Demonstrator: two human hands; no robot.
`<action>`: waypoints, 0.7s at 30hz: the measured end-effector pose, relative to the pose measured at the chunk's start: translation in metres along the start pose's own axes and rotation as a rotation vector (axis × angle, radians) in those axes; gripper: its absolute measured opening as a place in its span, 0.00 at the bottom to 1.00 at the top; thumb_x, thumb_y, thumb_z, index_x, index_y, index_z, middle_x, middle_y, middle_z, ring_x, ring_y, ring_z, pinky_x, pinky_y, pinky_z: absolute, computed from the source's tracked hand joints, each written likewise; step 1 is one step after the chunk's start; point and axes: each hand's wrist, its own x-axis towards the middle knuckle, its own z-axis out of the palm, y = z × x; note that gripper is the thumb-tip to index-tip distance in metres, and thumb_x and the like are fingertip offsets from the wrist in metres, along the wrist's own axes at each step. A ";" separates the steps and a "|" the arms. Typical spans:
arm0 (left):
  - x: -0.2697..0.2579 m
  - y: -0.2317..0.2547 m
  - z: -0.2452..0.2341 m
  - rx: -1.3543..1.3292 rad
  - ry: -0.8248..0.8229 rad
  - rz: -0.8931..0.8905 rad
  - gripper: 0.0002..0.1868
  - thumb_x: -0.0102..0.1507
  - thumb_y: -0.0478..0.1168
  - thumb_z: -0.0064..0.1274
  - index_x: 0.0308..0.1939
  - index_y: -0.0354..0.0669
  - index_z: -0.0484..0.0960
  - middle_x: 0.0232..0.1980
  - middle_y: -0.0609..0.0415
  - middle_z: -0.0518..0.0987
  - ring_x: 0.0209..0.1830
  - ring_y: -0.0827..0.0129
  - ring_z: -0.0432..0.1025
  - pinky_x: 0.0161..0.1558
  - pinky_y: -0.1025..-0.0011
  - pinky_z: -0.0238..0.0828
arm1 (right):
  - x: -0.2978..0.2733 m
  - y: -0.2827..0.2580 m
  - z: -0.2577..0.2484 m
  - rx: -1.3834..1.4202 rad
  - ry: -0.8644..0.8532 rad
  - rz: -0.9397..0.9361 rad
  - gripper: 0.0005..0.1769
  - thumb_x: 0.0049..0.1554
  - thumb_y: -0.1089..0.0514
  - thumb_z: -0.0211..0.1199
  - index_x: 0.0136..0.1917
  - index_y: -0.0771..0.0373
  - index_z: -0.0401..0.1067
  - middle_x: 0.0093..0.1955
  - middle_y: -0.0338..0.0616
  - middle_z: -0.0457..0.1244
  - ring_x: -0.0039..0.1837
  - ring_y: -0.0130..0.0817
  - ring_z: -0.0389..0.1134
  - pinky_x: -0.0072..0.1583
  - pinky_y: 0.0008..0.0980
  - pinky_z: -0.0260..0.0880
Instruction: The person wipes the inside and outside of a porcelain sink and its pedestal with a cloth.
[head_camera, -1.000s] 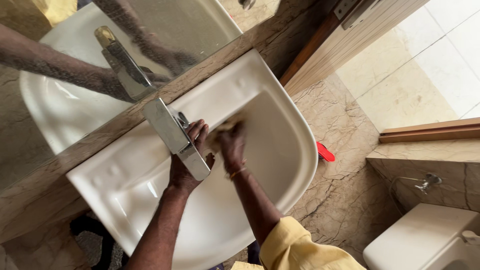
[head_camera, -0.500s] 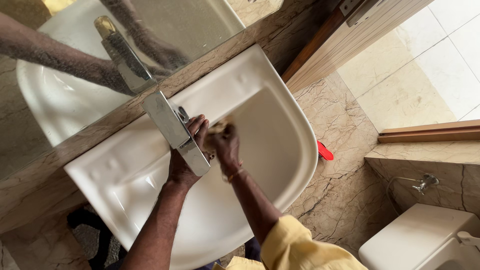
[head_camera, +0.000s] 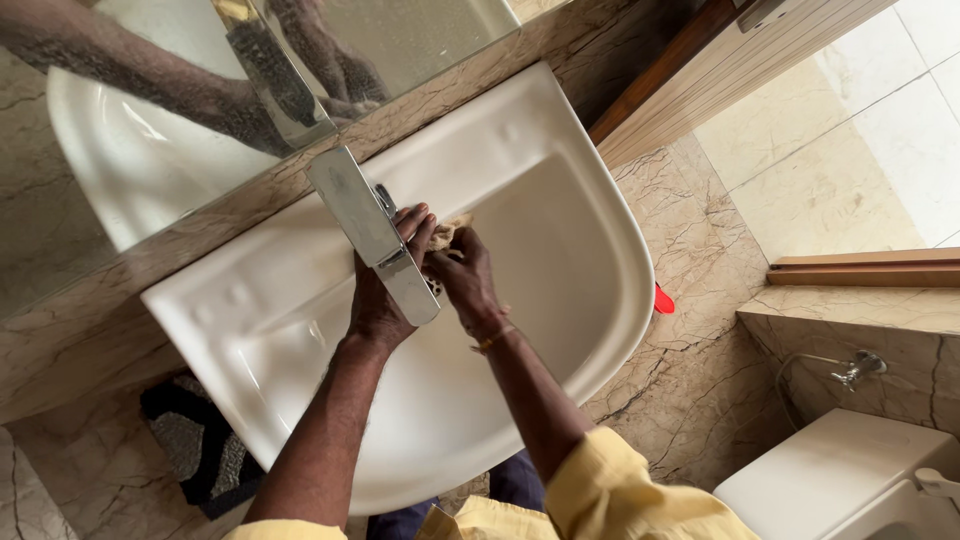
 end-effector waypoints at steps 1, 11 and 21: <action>0.000 0.000 0.000 -0.011 0.012 0.012 0.40 0.57 0.31 0.56 0.76 0.39 0.64 0.77 0.48 0.66 0.79 0.53 0.59 0.77 0.47 0.53 | 0.003 0.000 -0.009 0.023 -0.015 -0.108 0.25 0.55 0.67 0.65 0.64 0.73 0.65 0.59 0.55 0.65 0.57 0.39 0.72 0.57 0.34 0.79; -0.001 0.002 -0.002 -0.052 0.011 -0.019 0.37 0.59 0.32 0.54 0.75 0.39 0.65 0.77 0.48 0.66 0.78 0.53 0.59 0.76 0.46 0.51 | 0.017 0.031 0.009 -0.218 0.202 -0.097 0.19 0.54 0.63 0.69 0.56 0.72 0.67 0.48 0.51 0.65 0.47 0.35 0.68 0.45 0.34 0.73; -0.001 0.001 0.003 0.007 -0.028 -0.037 0.39 0.57 0.30 0.51 0.75 0.40 0.65 0.77 0.50 0.67 0.78 0.55 0.60 0.77 0.48 0.53 | 0.025 -0.025 -0.030 0.210 0.209 -0.083 0.32 0.54 0.67 0.57 0.70 0.60 0.55 0.49 0.59 0.65 0.45 0.49 0.70 0.46 0.43 0.77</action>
